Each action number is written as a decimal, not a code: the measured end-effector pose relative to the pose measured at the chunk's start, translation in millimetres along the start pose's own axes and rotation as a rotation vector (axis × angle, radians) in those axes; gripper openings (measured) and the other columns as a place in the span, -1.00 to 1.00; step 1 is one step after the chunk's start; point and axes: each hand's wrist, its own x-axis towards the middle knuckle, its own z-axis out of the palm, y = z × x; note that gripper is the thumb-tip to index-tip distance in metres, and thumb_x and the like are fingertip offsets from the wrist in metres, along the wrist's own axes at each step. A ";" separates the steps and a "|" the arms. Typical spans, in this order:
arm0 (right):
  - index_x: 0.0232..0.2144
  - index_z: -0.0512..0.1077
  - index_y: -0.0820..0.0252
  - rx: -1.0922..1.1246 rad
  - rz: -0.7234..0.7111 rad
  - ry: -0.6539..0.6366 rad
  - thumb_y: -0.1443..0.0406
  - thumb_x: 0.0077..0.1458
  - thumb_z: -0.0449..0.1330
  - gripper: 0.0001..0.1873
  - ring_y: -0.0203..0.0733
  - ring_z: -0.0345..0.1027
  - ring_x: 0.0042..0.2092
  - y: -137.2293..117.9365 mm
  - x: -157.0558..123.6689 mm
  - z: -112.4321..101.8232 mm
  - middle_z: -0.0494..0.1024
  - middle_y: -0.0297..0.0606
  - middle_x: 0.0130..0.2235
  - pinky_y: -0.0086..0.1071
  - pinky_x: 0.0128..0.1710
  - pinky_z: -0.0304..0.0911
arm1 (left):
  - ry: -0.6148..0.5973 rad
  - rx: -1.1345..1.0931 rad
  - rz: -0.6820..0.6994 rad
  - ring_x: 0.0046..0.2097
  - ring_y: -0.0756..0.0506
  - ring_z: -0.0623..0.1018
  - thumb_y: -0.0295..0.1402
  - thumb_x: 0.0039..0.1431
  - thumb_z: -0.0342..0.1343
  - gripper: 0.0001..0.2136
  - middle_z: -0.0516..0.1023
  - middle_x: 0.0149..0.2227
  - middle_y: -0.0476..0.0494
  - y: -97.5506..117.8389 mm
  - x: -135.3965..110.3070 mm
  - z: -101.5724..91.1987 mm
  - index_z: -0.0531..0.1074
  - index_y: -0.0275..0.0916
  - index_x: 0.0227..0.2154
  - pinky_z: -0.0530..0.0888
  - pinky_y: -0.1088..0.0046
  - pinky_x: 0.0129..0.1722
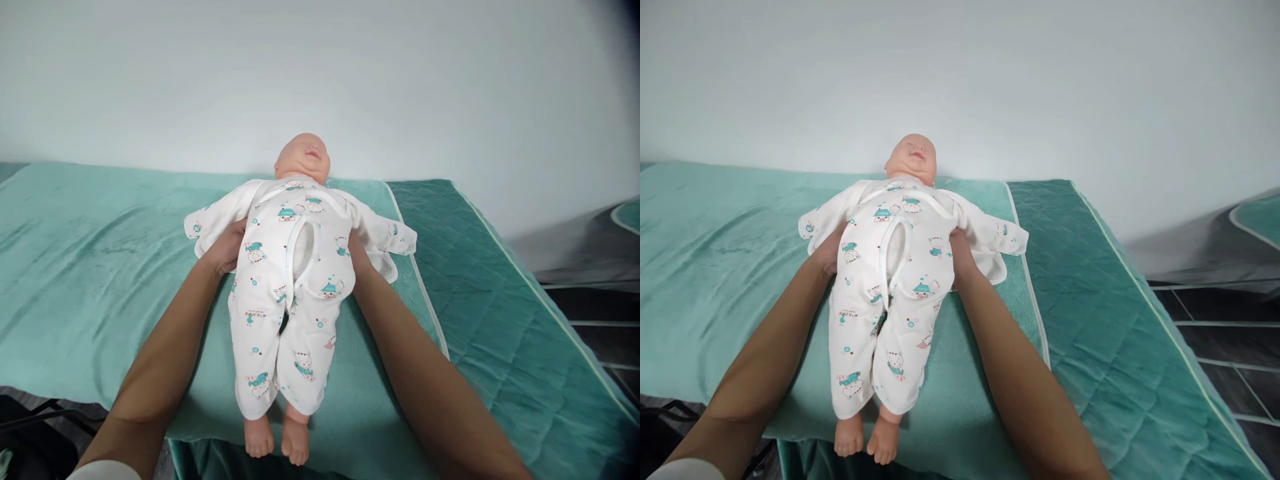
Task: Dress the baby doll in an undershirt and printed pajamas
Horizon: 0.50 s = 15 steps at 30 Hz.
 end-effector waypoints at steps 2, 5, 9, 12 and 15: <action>-0.32 0.54 0.04 0.006 0.018 0.043 -0.08 0.02 0.20 -0.61 0.22 0.38 0.15 -1.0 -1.6 2.3 0.66 -0.11 -0.26 0.05 0.27 0.22 | -0.014 0.038 0.035 0.02 -0.35 0.64 -0.22 -0.20 0.46 -0.57 0.72 -0.30 -0.14 -1.4 0.7 -3.7 0.66 -0.23 -0.19 0.60 0.13 0.03; -0.32 0.54 0.06 0.018 0.025 0.066 -0.08 0.02 0.20 -0.61 0.20 0.38 0.16 -3.3 -3.8 5.2 0.67 -0.10 -0.25 0.05 0.27 0.22 | -0.010 0.070 0.057 0.03 -0.35 0.63 -0.22 -0.18 0.45 -0.58 0.72 -0.29 -0.15 -3.6 1.4 -6.6 0.66 -0.23 -0.18 0.59 0.13 0.05; -0.31 0.55 0.09 0.078 0.062 0.020 -0.05 -0.03 0.25 -0.61 0.17 0.46 0.07 -7.1 -5.1 6.6 0.67 -0.12 -0.28 0.00 0.13 0.37 | 0.041 0.062 0.035 0.06 -0.37 0.61 -0.06 -0.15 0.41 -0.57 0.71 -0.31 -0.17 -2.1 0.3 -1.2 0.66 -0.24 -0.24 0.58 0.10 0.05; -0.27 0.57 0.11 0.141 0.098 -0.045 -0.03 -0.05 0.27 -0.59 0.12 0.51 -0.01 -8.9 -5.4 7.3 0.66 -0.16 -0.31 -0.06 0.00 0.45 | 0.096 0.035 0.010 0.06 -0.37 0.60 0.07 -0.09 0.31 -0.57 0.69 -0.34 -0.17 0.5 -1.3 5.6 0.64 -0.21 -0.35 0.57 0.10 0.03; -0.25 0.57 0.14 0.230 0.146 -0.083 -0.04 -0.02 0.25 -0.57 0.07 0.51 -0.06 -9.9 -5.6 8.4 0.66 -0.18 -0.31 -0.09 -0.04 0.46 | 0.153 0.067 0.050 0.08 -0.34 0.57 -0.02 -0.04 0.27 -0.68 0.67 -0.36 -0.14 0.2 -1.1 8.4 0.59 -0.21 -0.43 0.55 0.13 0.05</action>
